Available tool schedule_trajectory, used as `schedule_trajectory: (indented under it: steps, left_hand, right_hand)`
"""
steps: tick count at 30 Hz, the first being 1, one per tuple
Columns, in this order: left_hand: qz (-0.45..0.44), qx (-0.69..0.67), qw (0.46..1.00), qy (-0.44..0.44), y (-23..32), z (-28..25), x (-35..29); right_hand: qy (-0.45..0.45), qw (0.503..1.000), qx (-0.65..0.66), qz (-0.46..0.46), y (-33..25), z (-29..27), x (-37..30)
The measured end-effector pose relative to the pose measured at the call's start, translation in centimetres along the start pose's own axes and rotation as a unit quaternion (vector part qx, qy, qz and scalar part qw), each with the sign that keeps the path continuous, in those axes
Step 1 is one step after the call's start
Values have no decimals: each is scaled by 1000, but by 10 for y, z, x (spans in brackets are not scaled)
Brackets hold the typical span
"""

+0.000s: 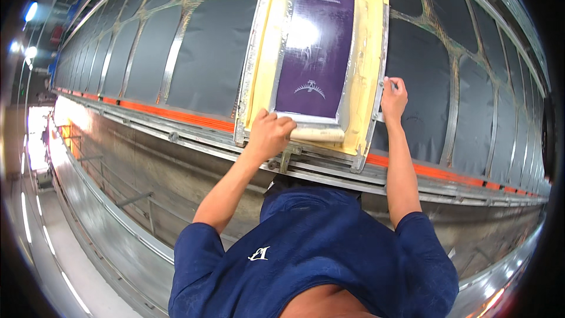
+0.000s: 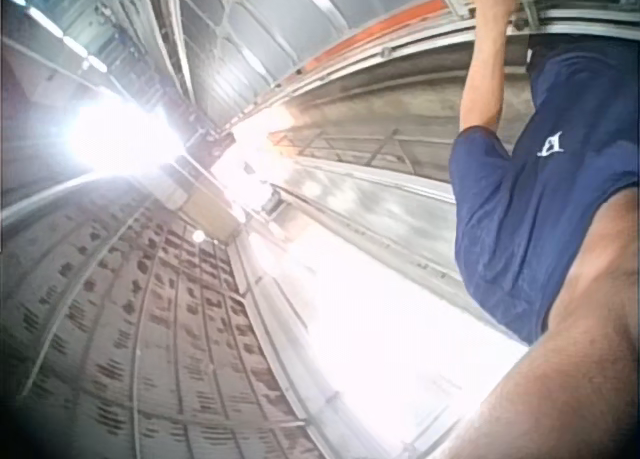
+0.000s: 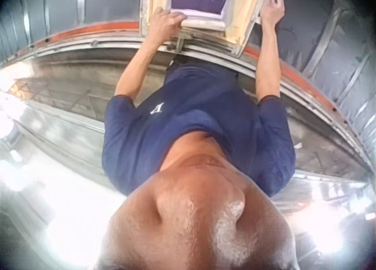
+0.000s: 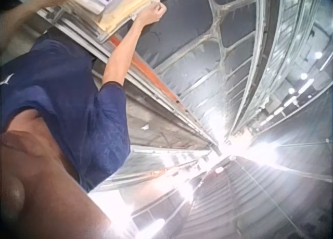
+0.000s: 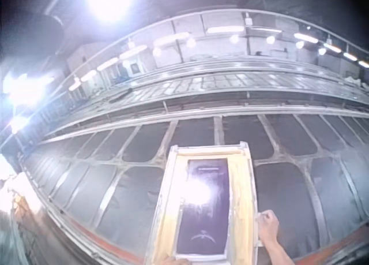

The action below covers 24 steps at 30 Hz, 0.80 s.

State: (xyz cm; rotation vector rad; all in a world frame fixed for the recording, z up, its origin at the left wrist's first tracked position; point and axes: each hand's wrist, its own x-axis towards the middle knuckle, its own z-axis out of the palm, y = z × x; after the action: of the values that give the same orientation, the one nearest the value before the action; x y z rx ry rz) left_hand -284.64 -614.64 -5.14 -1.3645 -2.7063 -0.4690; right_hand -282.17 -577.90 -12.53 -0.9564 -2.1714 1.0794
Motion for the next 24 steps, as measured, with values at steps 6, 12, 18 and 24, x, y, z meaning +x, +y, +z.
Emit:
schedule_trajectory:
  steps: [6,12,18,24]
  left_hand:
    - [21,-2,1000,5,17,15,-35]
    - [23,-25,999,23,-30,34,36]
    - [44,29,998,23,-130,52,208]
    - [40,-1,999,-19,-208,63,371]
  right_hand:
    - [1,999,-31,36,0,3,-2]
    - [-15,996,-87,23,14,7,6]
    - [-132,971,-194,-51,-28,4,51]
    - [-215,927,-76,-296,-114,90,203]
